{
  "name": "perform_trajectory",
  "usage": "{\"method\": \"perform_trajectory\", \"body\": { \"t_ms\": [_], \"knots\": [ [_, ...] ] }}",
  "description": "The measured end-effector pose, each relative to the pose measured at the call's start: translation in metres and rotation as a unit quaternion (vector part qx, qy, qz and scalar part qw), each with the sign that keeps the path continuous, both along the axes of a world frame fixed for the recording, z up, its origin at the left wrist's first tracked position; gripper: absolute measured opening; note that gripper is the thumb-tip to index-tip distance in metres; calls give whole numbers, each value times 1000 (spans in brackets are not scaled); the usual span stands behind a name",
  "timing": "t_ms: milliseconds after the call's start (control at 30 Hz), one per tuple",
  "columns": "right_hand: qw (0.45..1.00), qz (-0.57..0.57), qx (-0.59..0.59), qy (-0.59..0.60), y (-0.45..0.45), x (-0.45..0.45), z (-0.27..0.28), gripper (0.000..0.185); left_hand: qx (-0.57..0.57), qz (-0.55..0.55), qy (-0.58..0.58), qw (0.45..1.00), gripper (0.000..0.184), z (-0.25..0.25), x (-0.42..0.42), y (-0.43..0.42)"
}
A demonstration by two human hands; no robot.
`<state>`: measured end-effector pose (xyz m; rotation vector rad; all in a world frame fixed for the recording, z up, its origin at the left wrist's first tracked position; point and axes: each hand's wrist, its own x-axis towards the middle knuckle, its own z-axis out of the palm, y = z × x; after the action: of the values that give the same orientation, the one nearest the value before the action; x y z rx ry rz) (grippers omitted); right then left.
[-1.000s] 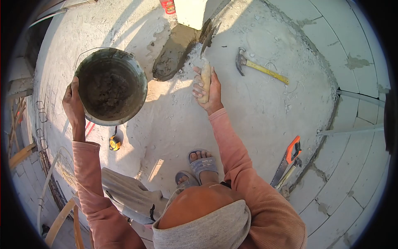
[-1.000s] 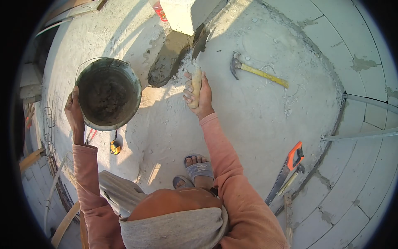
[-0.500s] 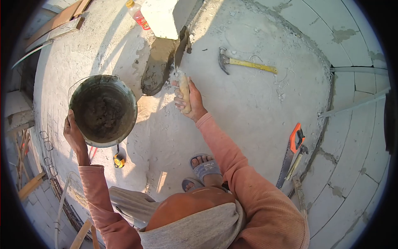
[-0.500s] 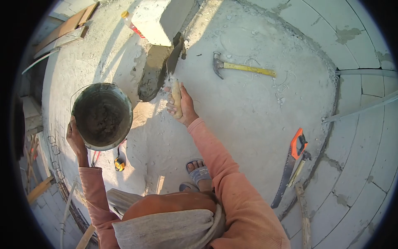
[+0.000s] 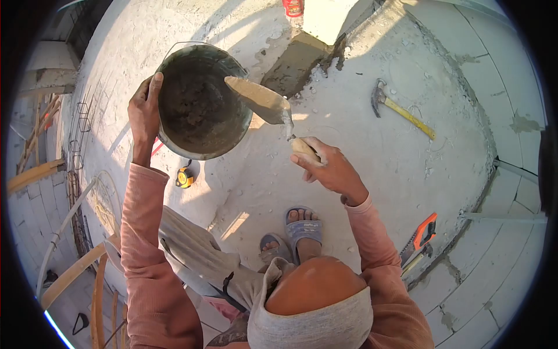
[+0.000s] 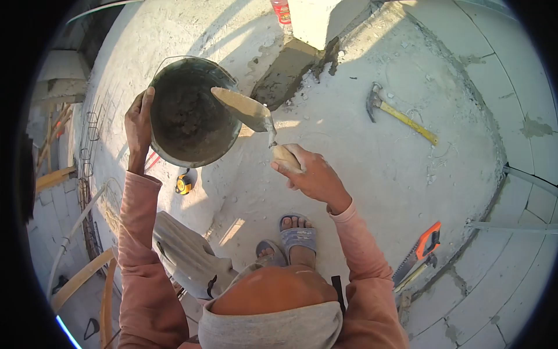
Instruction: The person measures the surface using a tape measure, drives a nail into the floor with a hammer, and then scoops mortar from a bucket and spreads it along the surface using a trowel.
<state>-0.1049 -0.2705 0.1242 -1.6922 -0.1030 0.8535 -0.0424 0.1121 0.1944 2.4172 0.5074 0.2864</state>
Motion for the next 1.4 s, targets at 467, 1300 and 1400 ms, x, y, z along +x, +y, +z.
{"method": "perform_trajectory", "body": {
  "t_ms": [467,1300,1400],
  "knots": [
    [911,317,-117,-236,109,64,9,54,5,-39,-17,999,61,-6,0,-17],
    [716,-625,295,-98,-70,29,-29,45,-9,-30,23,999,59,-4,6,19],
    [683,-695,171,-146,-42,72,-46,42,5,-45,19,999,60,-6,10,18]
  ]
}}
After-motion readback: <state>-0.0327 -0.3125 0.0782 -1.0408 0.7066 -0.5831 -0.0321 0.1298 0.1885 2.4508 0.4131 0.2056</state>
